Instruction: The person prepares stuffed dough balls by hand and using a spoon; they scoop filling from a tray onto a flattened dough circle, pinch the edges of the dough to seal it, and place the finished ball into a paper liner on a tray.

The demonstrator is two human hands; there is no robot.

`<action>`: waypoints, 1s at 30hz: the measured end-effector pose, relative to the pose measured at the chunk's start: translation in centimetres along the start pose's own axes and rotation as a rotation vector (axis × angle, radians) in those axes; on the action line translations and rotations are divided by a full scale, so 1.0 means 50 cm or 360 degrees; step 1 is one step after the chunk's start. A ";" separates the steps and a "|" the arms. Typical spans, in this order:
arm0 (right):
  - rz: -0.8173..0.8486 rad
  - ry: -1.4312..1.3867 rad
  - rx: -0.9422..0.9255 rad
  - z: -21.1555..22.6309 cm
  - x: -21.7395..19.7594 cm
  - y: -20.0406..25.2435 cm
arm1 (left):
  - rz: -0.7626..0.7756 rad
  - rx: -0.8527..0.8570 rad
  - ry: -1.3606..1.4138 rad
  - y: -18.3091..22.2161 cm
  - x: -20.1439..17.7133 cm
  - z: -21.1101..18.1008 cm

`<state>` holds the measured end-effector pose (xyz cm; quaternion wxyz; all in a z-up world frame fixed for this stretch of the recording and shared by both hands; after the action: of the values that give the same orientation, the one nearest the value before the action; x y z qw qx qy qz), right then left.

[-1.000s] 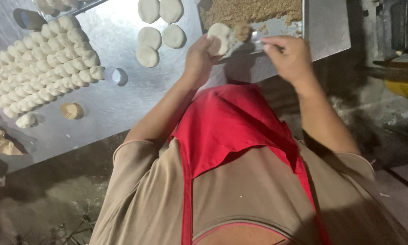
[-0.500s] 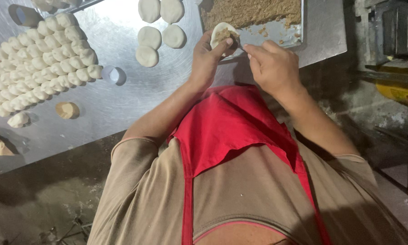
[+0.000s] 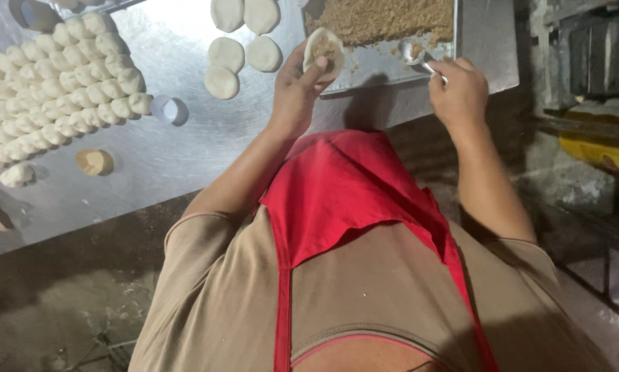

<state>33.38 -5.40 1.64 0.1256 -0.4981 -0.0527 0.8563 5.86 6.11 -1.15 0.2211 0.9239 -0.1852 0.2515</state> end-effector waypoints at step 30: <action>0.1054 -0.0651 -0.1251 0.627 0.148 0.127 | -0.0083 0.0237 0.0229 0.392 -0.287 -0.255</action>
<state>1.70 -8.44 9.66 -0.3586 -0.3210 -0.2321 0.8453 -19.48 -0.50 7.09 0.1710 0.9218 -0.1256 0.3243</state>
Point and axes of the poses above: each hand's wrist, its own y-axis away from the middle knuckle, its own x-axis out of the palm, z = x × y, the point moved 8 cm from there along -y, towards the middle knuckle, and after that the axes turned 2 degrees about -x, right-handed, at the moved point
